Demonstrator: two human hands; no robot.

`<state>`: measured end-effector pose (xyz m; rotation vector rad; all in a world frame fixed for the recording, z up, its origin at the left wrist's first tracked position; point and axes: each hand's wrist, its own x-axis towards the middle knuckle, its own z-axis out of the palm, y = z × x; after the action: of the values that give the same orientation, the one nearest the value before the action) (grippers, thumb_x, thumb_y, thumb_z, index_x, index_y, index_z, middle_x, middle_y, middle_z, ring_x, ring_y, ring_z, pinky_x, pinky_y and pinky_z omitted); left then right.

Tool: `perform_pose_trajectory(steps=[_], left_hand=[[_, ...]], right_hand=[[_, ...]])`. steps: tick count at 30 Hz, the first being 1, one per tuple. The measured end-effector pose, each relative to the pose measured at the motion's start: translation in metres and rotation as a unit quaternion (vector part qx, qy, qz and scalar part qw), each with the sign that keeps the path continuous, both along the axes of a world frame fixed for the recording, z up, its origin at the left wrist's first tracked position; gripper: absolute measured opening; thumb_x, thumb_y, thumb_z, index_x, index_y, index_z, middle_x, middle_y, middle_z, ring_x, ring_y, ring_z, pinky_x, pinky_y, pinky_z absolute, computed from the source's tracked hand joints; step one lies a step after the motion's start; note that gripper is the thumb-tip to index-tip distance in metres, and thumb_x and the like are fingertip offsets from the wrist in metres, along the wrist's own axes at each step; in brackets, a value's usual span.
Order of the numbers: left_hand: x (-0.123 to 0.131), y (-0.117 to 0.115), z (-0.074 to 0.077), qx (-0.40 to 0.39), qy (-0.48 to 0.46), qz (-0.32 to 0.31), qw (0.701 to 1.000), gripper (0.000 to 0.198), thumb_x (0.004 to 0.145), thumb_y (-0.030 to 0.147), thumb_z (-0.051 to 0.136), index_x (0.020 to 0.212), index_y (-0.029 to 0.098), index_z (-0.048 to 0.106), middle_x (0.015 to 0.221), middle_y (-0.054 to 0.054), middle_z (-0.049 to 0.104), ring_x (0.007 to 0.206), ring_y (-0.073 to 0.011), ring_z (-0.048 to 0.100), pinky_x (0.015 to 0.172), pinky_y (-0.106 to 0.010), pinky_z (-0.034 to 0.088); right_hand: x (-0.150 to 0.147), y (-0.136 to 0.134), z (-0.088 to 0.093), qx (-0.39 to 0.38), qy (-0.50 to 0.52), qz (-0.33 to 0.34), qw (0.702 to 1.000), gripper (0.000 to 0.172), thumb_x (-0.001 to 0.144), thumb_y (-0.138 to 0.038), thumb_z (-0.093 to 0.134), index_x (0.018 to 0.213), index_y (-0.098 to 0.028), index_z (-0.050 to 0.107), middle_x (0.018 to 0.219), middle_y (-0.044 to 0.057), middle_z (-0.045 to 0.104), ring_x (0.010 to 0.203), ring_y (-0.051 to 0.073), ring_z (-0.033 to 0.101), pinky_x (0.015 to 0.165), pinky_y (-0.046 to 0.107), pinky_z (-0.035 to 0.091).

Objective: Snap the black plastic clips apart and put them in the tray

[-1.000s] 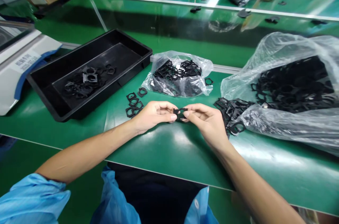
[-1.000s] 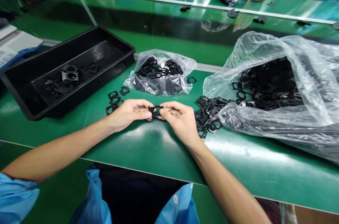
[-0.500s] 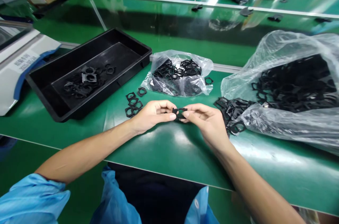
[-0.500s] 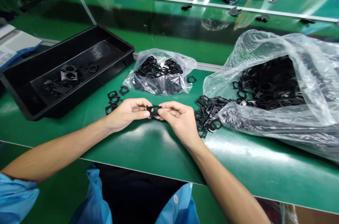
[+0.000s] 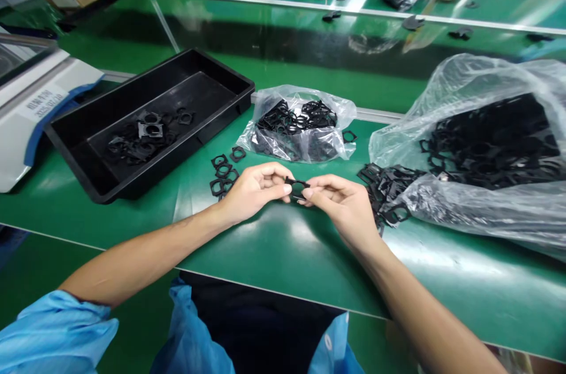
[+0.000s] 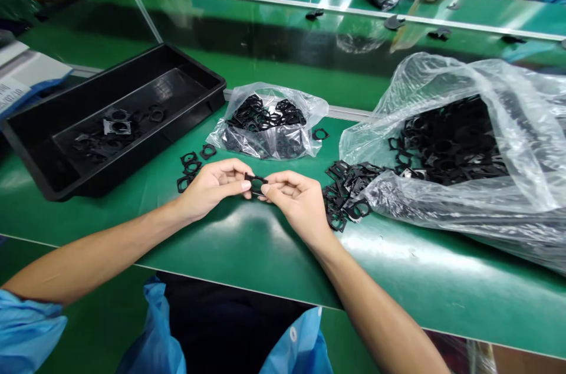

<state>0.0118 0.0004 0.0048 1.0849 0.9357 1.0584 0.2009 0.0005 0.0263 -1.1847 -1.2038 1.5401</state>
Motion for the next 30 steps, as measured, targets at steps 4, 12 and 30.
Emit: perform_pose_trajectory(steps=[4, 12, 30], left_hand=[[-0.002, 0.001, 0.001, -0.036, -0.014, -0.024, 0.999, 0.017, 0.074, 0.022, 0.079, 0.082, 0.014, 0.067, 0.068, 0.001, 0.067, 0.062, -0.0130, 0.068, 0.065, -0.025, 0.054], [-0.001, 0.002, -0.004, -0.012, -0.029, -0.014, 0.999, 0.024, 0.075, 0.028, 0.082, 0.090, 0.014, 0.070, 0.079, -0.001, 0.072, 0.070, -0.0129, 0.070, 0.072, -0.027, 0.058], [0.001, -0.001, -0.007, 0.049, 0.026, -0.007, 0.998, 0.023, 0.081, 0.033, 0.078, 0.089, 0.016, 0.066, 0.089, -0.005, 0.073, 0.085, -0.0162, 0.070, 0.083, -0.028, 0.055]], right_hand=[[0.000, 0.000, 0.001, -0.012, -0.002, 0.002, 1.000, 0.039, 0.058, -0.046, 0.092, 0.074, -0.016, 0.072, 0.062, 0.002, 0.070, 0.056, 0.015, 0.068, 0.064, 0.029, 0.060], [0.003, 0.004, -0.006, -0.001, 0.002, 0.015, 1.000, 0.034, 0.061, -0.041, 0.092, 0.075, -0.017, 0.072, 0.065, 0.001, 0.069, 0.059, 0.013, 0.066, 0.067, 0.029, 0.059], [0.002, -0.007, 0.001, 0.134, -0.056, 0.066, 0.987, 0.025, 0.074, -0.041, 0.084, 0.089, -0.021, 0.080, 0.095, 0.007, 0.069, 0.082, 0.017, 0.067, 0.077, 0.031, 0.062]])
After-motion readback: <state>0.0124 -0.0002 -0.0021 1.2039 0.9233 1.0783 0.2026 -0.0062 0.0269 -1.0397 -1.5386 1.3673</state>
